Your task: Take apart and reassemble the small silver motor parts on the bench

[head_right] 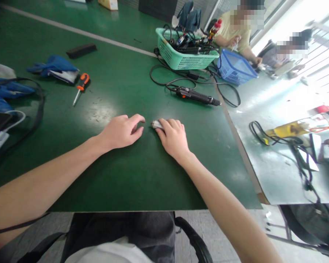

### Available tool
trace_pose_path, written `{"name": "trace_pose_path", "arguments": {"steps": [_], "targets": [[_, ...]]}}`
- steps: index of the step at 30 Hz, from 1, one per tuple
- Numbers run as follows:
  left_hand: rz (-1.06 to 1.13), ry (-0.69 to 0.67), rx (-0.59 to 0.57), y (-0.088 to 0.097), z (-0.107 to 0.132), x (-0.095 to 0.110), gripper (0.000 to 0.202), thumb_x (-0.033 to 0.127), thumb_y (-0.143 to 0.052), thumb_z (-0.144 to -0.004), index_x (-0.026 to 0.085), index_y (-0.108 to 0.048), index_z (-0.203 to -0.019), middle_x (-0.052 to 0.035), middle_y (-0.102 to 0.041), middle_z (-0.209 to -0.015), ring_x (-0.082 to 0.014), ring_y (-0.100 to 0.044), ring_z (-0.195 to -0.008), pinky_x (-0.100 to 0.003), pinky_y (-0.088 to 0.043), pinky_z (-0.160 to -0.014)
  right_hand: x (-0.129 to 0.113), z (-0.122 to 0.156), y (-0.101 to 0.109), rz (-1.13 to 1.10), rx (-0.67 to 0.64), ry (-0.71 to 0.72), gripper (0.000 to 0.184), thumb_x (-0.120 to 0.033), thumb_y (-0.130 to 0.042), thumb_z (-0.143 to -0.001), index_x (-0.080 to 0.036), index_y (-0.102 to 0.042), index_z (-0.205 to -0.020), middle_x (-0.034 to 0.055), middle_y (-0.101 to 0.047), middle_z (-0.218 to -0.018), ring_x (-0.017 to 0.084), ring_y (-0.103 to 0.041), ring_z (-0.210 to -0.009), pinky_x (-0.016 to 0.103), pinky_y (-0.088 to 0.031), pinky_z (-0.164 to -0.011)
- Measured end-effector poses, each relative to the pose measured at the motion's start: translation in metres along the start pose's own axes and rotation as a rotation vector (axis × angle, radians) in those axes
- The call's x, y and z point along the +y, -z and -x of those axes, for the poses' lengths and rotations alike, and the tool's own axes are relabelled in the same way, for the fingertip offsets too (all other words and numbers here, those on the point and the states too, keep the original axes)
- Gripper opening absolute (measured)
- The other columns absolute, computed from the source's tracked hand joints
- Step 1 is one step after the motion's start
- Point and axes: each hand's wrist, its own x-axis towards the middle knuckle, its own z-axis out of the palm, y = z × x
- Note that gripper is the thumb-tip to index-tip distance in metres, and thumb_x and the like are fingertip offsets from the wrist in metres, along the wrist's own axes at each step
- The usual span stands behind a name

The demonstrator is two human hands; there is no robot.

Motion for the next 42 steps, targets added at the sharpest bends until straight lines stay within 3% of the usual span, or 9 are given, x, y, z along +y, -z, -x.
{"name": "trace_pose_path", "arguments": {"steps": [3,6,10,18,26,30,35,42], "targets": [[-0.014,0.053,0.001,0.001,0.0,0.001,0.033,0.035,-0.045,-0.096,0.02,-0.056,-0.123,-0.0045,-0.073,-0.082,-0.0225,-0.068,-0.071,-0.032,-0.046,-0.064,-0.039,-0.013,-0.012,-0.031,-0.022,0.01,0.034,-0.035,-0.048,-0.101,-0.022,-0.062,-0.13,0.0129,-0.067,-0.113,0.032,-0.057,-0.105,0.046,-0.045,-0.091],[-0.016,0.094,-0.033,0.001,-0.001,0.0,0.035,0.035,-0.046,-0.096,0.02,-0.054,-0.126,-0.0062,-0.074,-0.086,-0.0249,-0.071,-0.077,-0.032,-0.047,-0.064,-0.052,-0.019,-0.013,-0.064,-0.039,-0.017,0.034,-0.032,-0.05,-0.099,-0.022,-0.061,-0.13,0.0126,-0.067,-0.113,0.032,-0.058,-0.105,0.047,-0.046,-0.092],[-0.029,0.115,-0.058,0.0,-0.003,-0.003,0.034,0.035,-0.044,-0.096,0.02,-0.056,-0.125,-0.0072,-0.074,-0.087,-0.0264,-0.072,-0.079,-0.034,-0.049,-0.066,-0.041,-0.018,-0.008,-0.118,-0.057,0.015,0.041,-0.03,-0.052,-0.097,-0.018,-0.055,-0.136,0.0144,-0.065,-0.118,0.032,-0.057,-0.108,0.047,-0.048,-0.096],[-0.055,0.097,-0.047,-0.004,-0.006,-0.006,0.031,0.036,-0.044,-0.096,0.022,-0.056,-0.121,-0.0056,-0.073,-0.082,-0.0265,-0.07,-0.073,-0.033,-0.043,-0.06,-0.021,-0.012,-0.01,-0.173,-0.045,0.113,0.036,-0.027,-0.05,-0.1,-0.015,-0.056,-0.134,0.0142,-0.065,-0.116,0.03,-0.056,-0.108,0.046,-0.049,-0.099],[-0.031,0.108,-0.055,-0.006,-0.009,-0.004,0.032,0.035,-0.043,-0.097,0.021,-0.056,-0.123,-0.0045,-0.073,-0.081,-0.0228,-0.068,-0.069,-0.031,-0.044,-0.06,-0.008,-0.003,-0.005,-0.185,-0.006,0.018,0.031,-0.023,-0.053,-0.096,-0.018,-0.058,-0.126,0.0131,-0.065,-0.108,0.031,-0.058,-0.104,0.048,-0.05,-0.093],[-0.029,0.113,-0.061,-0.006,-0.011,-0.003,0.034,0.036,-0.043,-0.098,0.021,-0.056,-0.125,-0.0052,-0.074,-0.084,-0.0226,-0.069,-0.072,-0.031,-0.046,-0.063,-0.017,0.002,0.0,-0.242,-0.027,0.025,0.021,-0.021,-0.055,-0.094,-0.022,-0.059,-0.114,0.0106,-0.066,-0.106,0.029,-0.059,-0.1,0.046,-0.05,-0.09],[-0.017,0.107,-0.082,-0.005,-0.012,-0.001,0.036,0.037,-0.04,-0.099,0.02,-0.056,-0.127,-0.0064,-0.075,-0.088,-0.0241,-0.07,-0.076,-0.032,-0.048,-0.066,-0.041,0.008,0.002,-0.332,-0.085,0.146,0.008,-0.021,-0.053,-0.097,-0.023,-0.06,-0.101,0.0089,-0.064,-0.101,0.027,-0.058,-0.1,0.044,-0.051,-0.092],[-0.024,0.106,-0.088,-0.003,-0.011,0.003,0.039,0.035,-0.047,-0.094,0.02,-0.055,-0.129,-0.0056,-0.074,-0.085,-0.024,-0.07,-0.075,-0.032,-0.047,-0.064,-0.042,0.008,0.009,-0.357,-0.118,0.225,0.019,-0.026,-0.059,-0.097,-0.021,-0.06,-0.116,0.0104,-0.066,-0.117,0.028,-0.059,-0.113,0.046,-0.05,-0.101]]}}
